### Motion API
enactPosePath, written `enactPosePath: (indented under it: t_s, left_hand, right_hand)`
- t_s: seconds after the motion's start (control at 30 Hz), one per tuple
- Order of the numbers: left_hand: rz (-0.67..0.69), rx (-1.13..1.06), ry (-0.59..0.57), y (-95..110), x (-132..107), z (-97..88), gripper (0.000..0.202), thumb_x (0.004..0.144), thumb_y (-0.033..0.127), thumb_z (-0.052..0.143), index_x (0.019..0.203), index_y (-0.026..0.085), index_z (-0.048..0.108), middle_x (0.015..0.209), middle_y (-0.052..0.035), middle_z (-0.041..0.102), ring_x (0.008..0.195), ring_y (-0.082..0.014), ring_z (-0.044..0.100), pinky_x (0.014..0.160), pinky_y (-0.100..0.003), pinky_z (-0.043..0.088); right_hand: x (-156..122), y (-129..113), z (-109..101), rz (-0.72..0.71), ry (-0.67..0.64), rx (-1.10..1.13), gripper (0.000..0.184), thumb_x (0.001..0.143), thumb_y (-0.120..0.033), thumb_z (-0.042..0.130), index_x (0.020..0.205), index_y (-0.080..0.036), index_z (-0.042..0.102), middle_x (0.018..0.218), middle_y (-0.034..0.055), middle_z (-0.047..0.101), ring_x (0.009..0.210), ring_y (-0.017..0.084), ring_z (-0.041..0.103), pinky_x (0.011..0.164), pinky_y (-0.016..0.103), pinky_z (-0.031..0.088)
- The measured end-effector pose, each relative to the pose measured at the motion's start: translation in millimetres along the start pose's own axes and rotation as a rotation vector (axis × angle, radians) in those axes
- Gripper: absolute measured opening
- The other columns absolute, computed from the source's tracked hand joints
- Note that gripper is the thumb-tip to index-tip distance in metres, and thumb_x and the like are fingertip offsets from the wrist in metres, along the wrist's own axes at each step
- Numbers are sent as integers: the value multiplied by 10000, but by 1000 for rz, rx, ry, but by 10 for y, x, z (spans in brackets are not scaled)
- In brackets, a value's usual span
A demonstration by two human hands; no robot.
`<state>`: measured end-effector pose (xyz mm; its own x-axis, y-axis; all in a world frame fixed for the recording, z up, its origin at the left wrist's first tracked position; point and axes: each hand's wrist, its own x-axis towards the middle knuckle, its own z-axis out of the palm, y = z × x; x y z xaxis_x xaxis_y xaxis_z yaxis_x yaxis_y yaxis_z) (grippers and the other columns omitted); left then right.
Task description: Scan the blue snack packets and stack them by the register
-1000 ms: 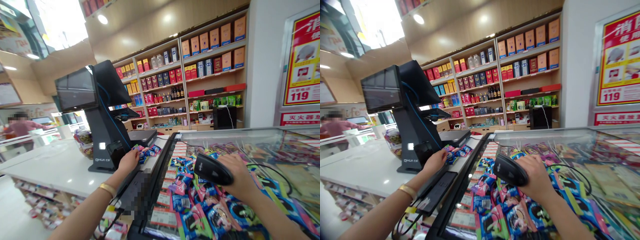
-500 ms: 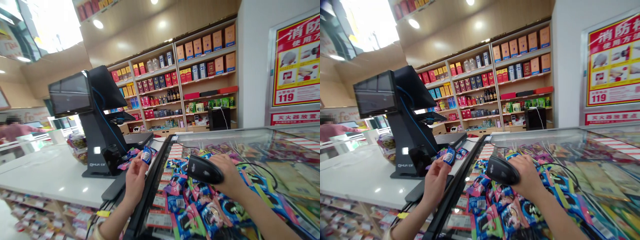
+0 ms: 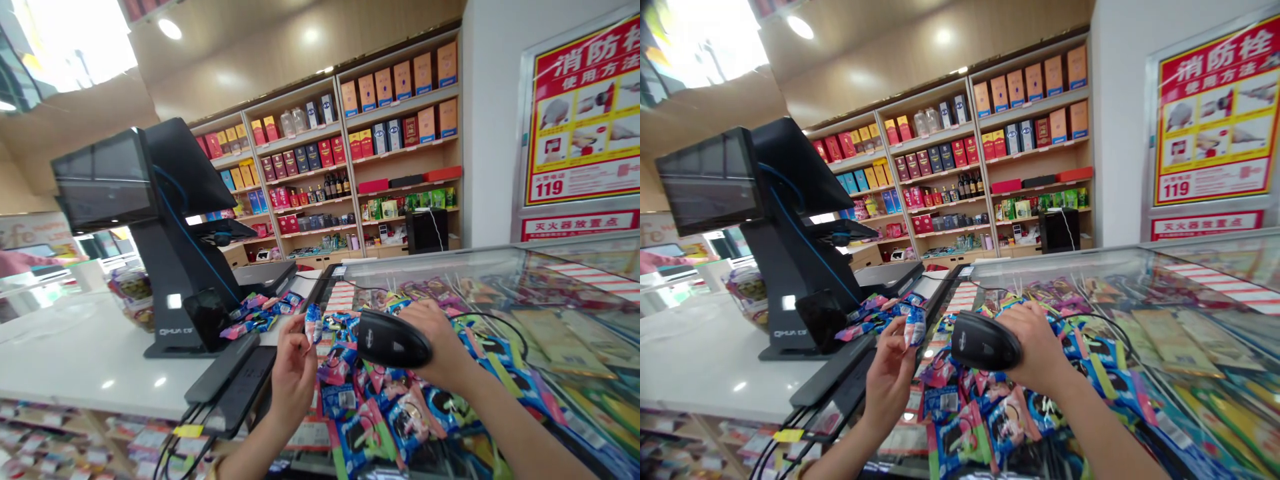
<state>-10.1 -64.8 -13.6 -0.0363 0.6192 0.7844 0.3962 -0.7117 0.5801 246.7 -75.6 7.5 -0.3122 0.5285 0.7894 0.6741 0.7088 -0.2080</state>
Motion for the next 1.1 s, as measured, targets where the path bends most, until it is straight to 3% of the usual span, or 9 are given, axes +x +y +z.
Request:
enactPosePath:
  t_s: [0.3, 0.53, 0.67, 0.73, 0.83, 0.9, 1.0, 1.1]
  left_hand:
    - [-27, 11, -23, -13, -18, 9, 231, 902, 388, 467, 745, 220, 440, 1222, -109, 516, 1193, -239, 501, 981, -406, 437]
    - [-2, 22, -53, -88, -39, 19, 174, 901, 306, 458, 750, 219, 457, 1213, -111, 515, 1212, -240, 487, 953, -390, 457]
    - [-36, 124, -282, -119, -121, 7, 132, 899, 240, 425, 794, 209, 498, 1212, -136, 527, 1200, -248, 508, 951, -412, 463]
    - [-15, 174, -443, -93, -186, -6, 111, 878, 238, 469, 951, 209, 548, 1284, -153, 496, 1250, -268, 474, 1010, -464, 420]
    - [61, 272, -652, -24, -302, -21, 675, 727, 336, 688, 1342, 261, 420, 1499, -175, 255, 1378, -364, 293, 1072, -569, 324]
    - [105, 362, -741, 16, -378, -15, 1017, 565, 435, 806, 1442, 314, 306, 1563, -164, 61, 1411, -451, 136, 1068, -649, 261]
    - [145, 458, -798, 44, -454, 28, 1203, 403, 503, 863, 1454, 362, 294, 1579, -138, -36, 1396, -525, 4, 1039, -729, 193]
    - [141, 496, -796, 39, -461, 111, 1221, 381, 430, 876, 1455, 362, 300, 1585, -125, -47, 1394, -529, 11, 1036, -722, 215]
  right_hand:
    - [-5, 8, 17, -11, -48, -46, 64, 682, -236, 584, 713, -210, 535, 670, -15, 561, 690, 151, 498, 723, 321, 288]
    - [-2, 3, 11, -2, -14, -46, 66, 694, -257, 580, 704, -209, 536, 667, -10, 559, 688, 154, 495, 725, 320, 280]
    - [-9, 68, -7, 38, 79, -106, 53, 675, -245, 547, 711, -206, 551, 672, 6, 563, 688, 166, 482, 705, 319, 268]
    - [-14, 108, -12, 45, 117, -141, 69, 668, -250, 539, 718, -207, 557, 666, 8, 560, 695, 173, 481, 706, 323, 265]
    - [-22, 156, -6, 50, 128, -166, 83, 685, -285, 552, 718, -209, 555, 671, 5, 565, 700, 178, 485, 717, 331, 262]
    - [-25, 173, 3, 54, 125, -176, 86, 694, -292, 563, 713, -209, 554, 681, 6, 574, 704, 179, 487, 725, 335, 262]
    - [-28, 181, 15, 54, 132, -192, 78, 695, -282, 562, 719, -208, 564, 683, 9, 583, 712, 182, 491, 733, 337, 264]
    - [-31, 193, 21, 47, 139, -214, 88, 689, -269, 550, 743, -206, 580, 696, 17, 602, 727, 189, 505, 735, 337, 268]
